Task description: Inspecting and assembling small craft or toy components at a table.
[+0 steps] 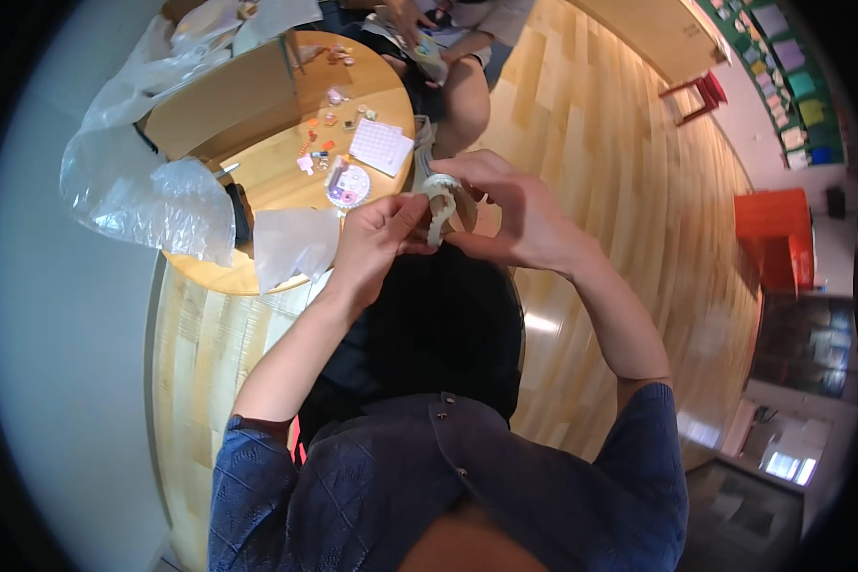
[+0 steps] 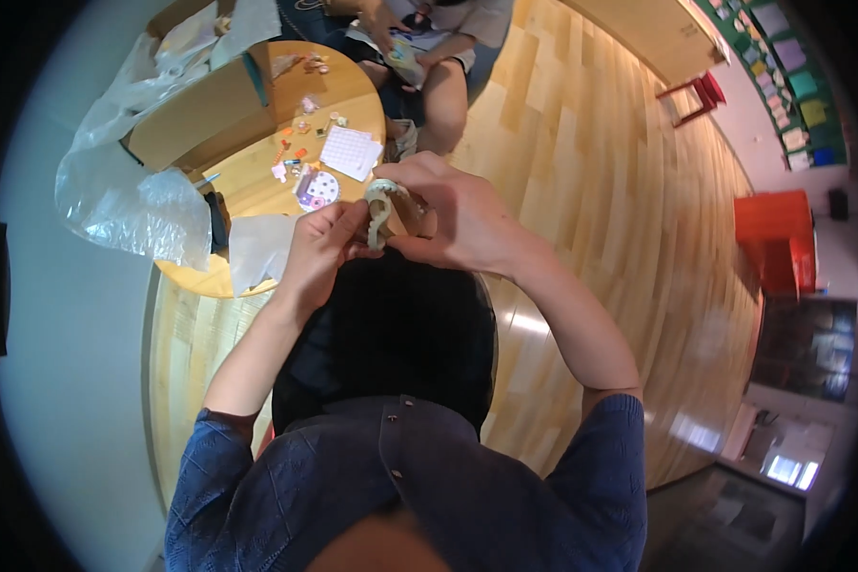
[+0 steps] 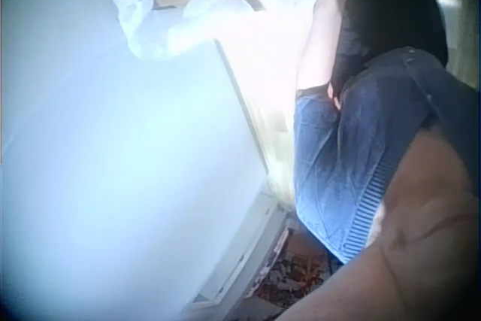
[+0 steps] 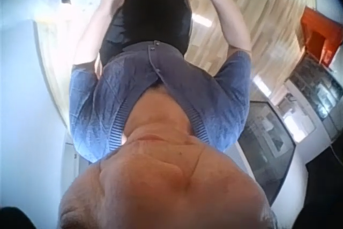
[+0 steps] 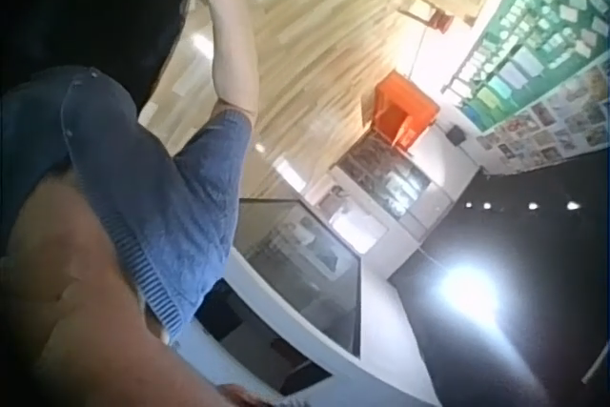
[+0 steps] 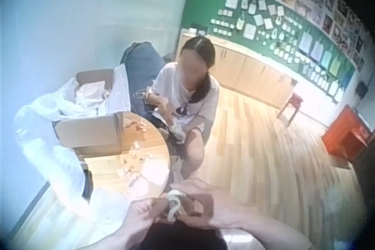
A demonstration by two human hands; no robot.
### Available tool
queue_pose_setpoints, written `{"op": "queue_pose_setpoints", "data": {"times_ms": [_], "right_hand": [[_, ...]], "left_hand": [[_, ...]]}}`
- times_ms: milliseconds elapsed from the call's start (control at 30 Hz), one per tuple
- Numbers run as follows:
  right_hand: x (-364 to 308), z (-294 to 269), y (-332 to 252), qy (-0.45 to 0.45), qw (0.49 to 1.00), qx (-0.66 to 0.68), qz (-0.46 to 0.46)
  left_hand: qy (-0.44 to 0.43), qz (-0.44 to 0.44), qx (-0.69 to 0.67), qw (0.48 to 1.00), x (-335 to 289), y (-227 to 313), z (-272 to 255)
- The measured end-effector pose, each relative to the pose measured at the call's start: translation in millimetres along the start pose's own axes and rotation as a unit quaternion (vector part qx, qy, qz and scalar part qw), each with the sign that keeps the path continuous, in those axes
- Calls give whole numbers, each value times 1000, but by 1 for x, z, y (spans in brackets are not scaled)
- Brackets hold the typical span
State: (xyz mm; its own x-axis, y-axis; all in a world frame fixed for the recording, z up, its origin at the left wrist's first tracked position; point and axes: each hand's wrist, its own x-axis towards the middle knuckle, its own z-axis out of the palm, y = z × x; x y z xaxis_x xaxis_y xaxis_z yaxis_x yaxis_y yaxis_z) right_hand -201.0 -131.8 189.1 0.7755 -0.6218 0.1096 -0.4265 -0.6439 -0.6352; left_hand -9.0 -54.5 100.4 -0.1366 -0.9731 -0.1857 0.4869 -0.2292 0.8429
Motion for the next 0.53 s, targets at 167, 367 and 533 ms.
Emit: {"op": "queue_pose_setpoints", "data": {"times_ms": [167, 367, 533], "right_hand": [[-60, 25, 28, 110, 993, 4, 36], [-115, 60, 42, 157, 976, -21, 151], [-148, 111, 68, 176, 942, 175, 226]], "left_hand": [[62, -9, 90, 994, -13, -39, 13], [11, -145, 0, 989, -20, -29, 19], [-90, -164, -86, 979, -50, -8, 35]]}}
